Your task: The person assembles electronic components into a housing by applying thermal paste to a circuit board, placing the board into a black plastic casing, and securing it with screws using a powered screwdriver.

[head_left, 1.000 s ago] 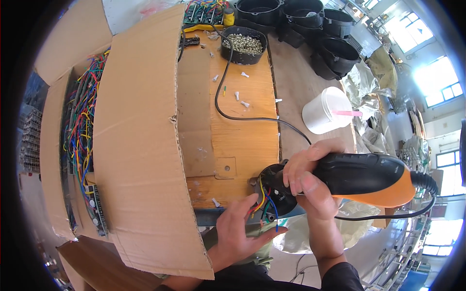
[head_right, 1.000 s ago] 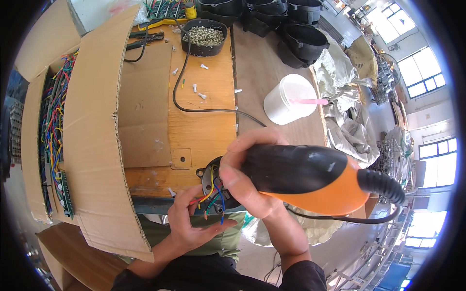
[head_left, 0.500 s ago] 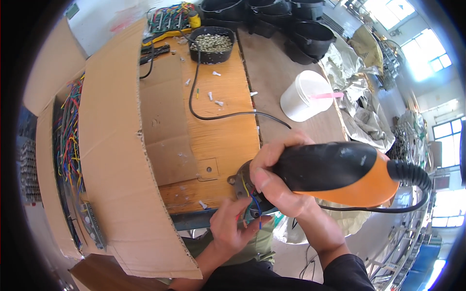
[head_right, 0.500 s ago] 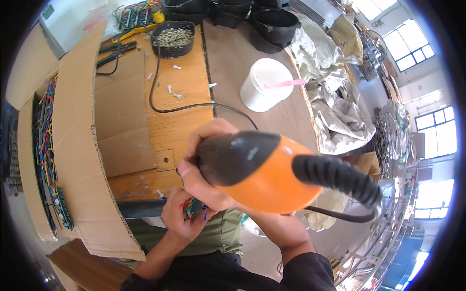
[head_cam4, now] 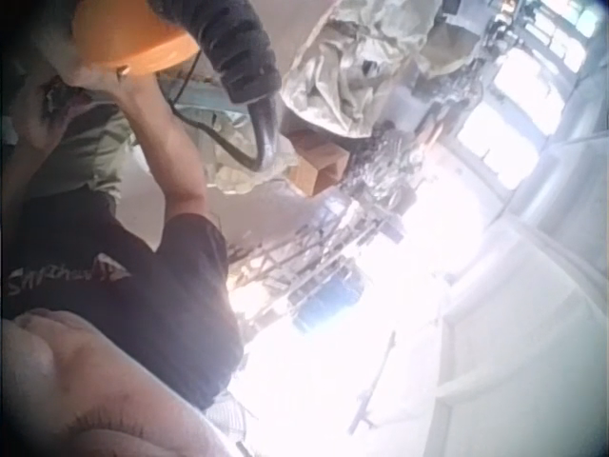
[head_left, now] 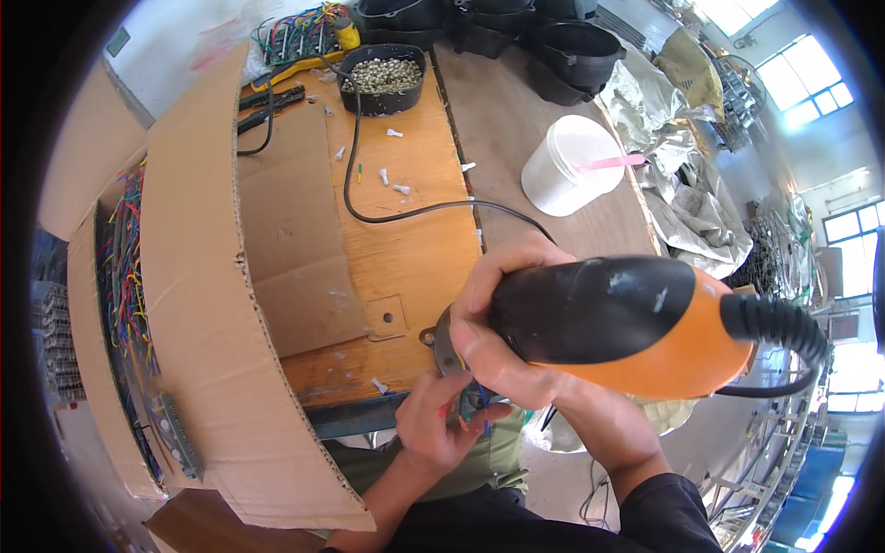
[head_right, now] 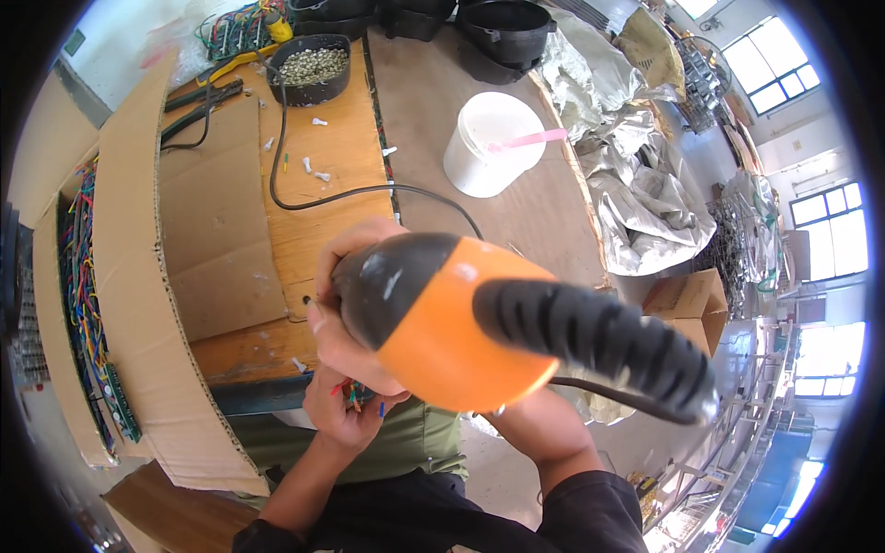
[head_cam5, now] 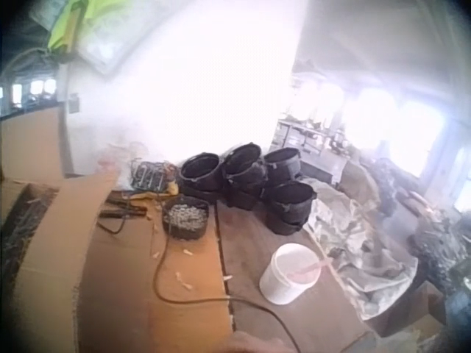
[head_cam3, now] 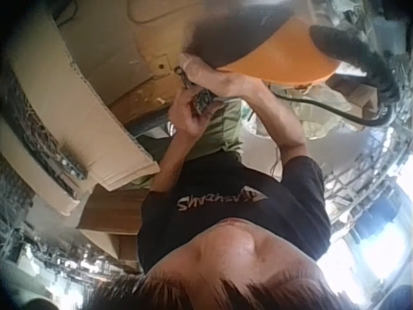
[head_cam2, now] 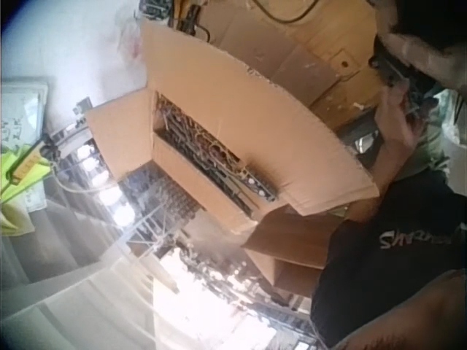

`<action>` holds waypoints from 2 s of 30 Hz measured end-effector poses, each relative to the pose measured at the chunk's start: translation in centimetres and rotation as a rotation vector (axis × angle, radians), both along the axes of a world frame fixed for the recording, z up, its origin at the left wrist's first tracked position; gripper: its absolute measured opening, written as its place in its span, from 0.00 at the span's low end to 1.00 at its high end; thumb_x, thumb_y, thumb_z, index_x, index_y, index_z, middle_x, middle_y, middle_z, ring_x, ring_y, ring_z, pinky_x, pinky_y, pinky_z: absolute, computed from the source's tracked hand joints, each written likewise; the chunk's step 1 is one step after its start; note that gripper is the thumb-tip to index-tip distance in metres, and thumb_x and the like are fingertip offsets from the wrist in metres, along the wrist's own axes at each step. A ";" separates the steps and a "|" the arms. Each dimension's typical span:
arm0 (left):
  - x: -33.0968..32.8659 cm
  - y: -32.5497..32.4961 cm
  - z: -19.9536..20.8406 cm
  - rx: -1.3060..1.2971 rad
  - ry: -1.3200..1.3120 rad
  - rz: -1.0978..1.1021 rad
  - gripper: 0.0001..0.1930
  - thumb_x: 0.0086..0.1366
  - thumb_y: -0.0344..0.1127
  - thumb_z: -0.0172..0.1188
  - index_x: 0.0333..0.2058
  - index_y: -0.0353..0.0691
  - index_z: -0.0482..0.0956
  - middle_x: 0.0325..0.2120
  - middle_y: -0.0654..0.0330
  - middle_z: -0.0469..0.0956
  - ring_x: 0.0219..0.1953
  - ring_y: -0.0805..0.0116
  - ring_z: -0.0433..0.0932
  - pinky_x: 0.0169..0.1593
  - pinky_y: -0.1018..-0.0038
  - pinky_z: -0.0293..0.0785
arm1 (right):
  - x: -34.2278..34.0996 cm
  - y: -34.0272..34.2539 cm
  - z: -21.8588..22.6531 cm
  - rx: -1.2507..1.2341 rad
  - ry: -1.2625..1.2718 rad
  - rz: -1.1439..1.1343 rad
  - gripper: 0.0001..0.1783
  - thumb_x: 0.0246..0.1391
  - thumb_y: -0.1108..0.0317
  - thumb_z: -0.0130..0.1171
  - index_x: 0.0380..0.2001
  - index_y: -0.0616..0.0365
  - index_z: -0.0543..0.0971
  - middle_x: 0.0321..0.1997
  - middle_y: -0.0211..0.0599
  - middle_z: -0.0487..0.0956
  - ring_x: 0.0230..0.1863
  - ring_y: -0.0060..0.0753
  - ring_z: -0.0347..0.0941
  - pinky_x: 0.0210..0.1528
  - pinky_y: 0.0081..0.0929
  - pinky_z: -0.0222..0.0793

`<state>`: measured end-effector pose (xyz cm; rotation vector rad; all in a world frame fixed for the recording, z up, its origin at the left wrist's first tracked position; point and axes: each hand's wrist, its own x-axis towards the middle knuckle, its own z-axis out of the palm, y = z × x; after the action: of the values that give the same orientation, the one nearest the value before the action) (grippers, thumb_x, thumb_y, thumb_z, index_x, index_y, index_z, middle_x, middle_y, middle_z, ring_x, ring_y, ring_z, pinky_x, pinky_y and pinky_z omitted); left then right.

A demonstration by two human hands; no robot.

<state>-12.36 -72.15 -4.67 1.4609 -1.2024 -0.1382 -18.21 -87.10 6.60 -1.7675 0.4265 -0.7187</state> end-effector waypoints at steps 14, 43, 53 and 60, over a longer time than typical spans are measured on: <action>0.3 0.9 1.2 0.058 -0.039 0.059 0.21 0.55 0.31 0.72 0.45 0.29 0.75 0.26 0.53 0.78 0.23 0.60 0.77 0.27 0.71 0.72 | 0.8 0.1 0.4 0.102 -0.058 -0.018 0.12 0.44 0.75 0.66 0.35 0.57 0.77 0.27 0.27 0.78 0.27 0.19 0.74 0.33 0.18 0.70; -0.7 -2.0 0.4 0.095 0.567 -0.037 0.48 0.49 0.41 0.78 0.60 0.28 0.57 0.35 0.51 0.78 0.33 0.61 0.79 0.34 0.66 0.74 | 0.3 -0.7 1.4 -0.157 -0.052 0.074 0.15 0.41 0.73 0.70 0.35 0.56 0.78 0.24 0.28 0.80 0.25 0.22 0.76 0.32 0.21 0.72; 0.6 -2.5 1.3 0.274 0.156 0.055 0.54 0.41 0.54 0.81 0.61 0.29 0.63 0.39 0.47 0.82 0.39 0.49 0.84 0.40 0.62 0.80 | -0.8 0.7 2.8 -0.249 -0.249 0.041 0.16 0.39 0.73 0.70 0.34 0.59 0.76 0.24 0.34 0.79 0.23 0.29 0.76 0.30 0.23 0.71; 0.0 -2.8 1.6 0.241 0.165 0.108 0.53 0.39 0.56 0.82 0.57 0.30 0.65 0.35 0.52 0.83 0.35 0.59 0.86 0.38 0.67 0.81 | -4.3 -0.1 2.3 -0.082 -0.123 -0.200 0.15 0.41 0.71 0.72 0.35 0.56 0.80 0.23 0.32 0.82 0.23 0.24 0.79 0.30 0.23 0.75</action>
<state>-12.39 -74.97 -3.08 1.6855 -0.9957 -0.3324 -22.48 -87.23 8.94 -1.7615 0.5013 -0.9931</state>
